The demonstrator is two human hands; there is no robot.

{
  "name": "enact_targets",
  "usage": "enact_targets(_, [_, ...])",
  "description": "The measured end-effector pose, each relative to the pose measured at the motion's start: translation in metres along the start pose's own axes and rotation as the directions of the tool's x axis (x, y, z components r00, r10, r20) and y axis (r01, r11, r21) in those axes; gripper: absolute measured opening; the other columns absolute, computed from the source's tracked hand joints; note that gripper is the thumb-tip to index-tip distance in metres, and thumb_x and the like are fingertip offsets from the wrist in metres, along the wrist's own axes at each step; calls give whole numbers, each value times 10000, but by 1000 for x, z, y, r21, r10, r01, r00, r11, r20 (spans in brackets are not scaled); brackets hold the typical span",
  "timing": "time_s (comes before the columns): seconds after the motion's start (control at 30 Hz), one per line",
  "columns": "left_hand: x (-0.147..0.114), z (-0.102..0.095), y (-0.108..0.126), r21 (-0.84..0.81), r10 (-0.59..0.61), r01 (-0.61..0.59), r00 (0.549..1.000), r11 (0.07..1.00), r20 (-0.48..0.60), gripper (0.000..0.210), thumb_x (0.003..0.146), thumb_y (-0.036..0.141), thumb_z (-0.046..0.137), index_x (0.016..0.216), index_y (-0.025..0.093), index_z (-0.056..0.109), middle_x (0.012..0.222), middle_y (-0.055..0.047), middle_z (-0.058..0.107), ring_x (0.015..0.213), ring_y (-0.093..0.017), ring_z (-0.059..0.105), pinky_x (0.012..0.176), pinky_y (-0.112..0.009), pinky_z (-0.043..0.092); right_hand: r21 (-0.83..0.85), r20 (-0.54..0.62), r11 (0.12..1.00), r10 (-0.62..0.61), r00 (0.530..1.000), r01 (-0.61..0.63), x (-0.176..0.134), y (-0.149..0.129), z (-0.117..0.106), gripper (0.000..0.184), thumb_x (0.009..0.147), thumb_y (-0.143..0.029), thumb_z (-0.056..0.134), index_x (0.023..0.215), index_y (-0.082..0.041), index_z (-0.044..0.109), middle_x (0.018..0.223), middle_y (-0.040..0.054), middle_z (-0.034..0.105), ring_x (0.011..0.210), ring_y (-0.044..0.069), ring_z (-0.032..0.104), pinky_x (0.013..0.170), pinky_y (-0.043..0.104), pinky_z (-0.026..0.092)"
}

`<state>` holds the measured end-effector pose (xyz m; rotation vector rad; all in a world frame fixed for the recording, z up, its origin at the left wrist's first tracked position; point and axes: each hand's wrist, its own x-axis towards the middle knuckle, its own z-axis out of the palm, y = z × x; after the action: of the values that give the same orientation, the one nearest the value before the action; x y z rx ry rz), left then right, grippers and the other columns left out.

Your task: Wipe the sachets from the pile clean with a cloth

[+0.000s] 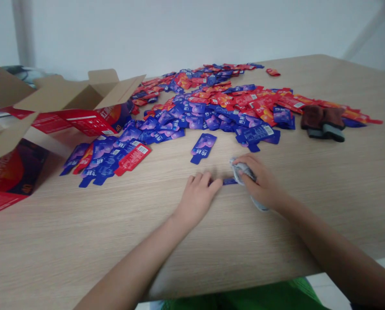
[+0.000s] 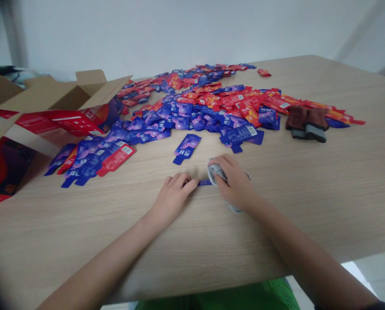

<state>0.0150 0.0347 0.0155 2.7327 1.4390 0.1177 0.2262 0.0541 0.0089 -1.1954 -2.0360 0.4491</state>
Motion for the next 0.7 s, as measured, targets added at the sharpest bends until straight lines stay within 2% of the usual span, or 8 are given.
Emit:
enact_targets(0.1, [-11,2,10,84,19,-21,999,996,25,361,974,161,399,1307,261,498,1208,-85,577,1086,-256,538,868,-398,449,-67,212,997,-16,977,31,-9,4,9,297,843,-97,449,1096,-210,554,1078,95,581,1052,260,528,927,458,437])
enact_targets(0.27, [-35,-1,11,-20,1,0,1000,1000,29,468,966,268,444,1418,153,398,1347,-130,525,1212,-282,486,961,-434,439,-157,270,986,-7,963,52,-19,11,11,324,841,-94,459,1133,-193,558,1122,110,581,1078,272,507,936,474,423])
enact_targets(0.33, [-44,0,6,-82,-31,32,999,996,11,500,955,328,459,1408,123,408,1374,-135,513,1255,-281,460,1001,-438,427,-147,242,989,12,970,25,-17,12,8,307,844,-100,460,1121,-195,554,1109,105,589,1068,266,517,926,458,431])
enact_targets(0.43, [-55,8,2,-74,-46,45,999,996,-5,477,949,288,447,1387,100,446,1426,-132,488,1327,-289,412,1060,-457,391,-109,83,993,43,996,-34,-9,2,6,284,855,-130,474,1128,-191,521,1087,99,591,1048,250,536,919,433,436])
enact_targets(0.53, [-59,19,5,-19,-53,53,998,998,-25,473,960,260,411,1389,66,457,1452,-141,473,1372,-297,374,1109,-468,347,-82,-33,997,-14,999,12,-3,-24,21,308,864,-139,478,1170,-170,482,1144,118,571,1090,243,516,942,414,417])
enact_targets(0.57, [-59,21,7,-1,-60,60,998,998,-28,457,963,256,400,1369,63,485,1445,-142,483,1377,-297,371,1119,-469,337,-99,-12,994,-53,999,51,-3,-34,30,312,865,-131,471,1176,-160,483,1168,127,565,1107,247,502,947,413,410])
enact_targets(0.63, [-60,25,10,29,-73,74,997,997,-25,426,964,251,391,1316,69,548,1427,-136,505,1382,-295,372,1128,-467,331,-210,125,968,-111,986,136,-6,-49,49,309,872,-109,440,1172,-134,513,1179,145,571,1080,266,497,912,422,408])
enact_targets(0.7, [-59,26,12,50,-84,85,996,995,-18,419,964,250,388,1298,75,569,1427,-128,510,1384,-291,373,1126,-468,342,-340,254,922,-100,962,186,-12,-55,61,317,881,-118,429,1176,-114,544,1167,155,581,1020,286,499,870,441,400])
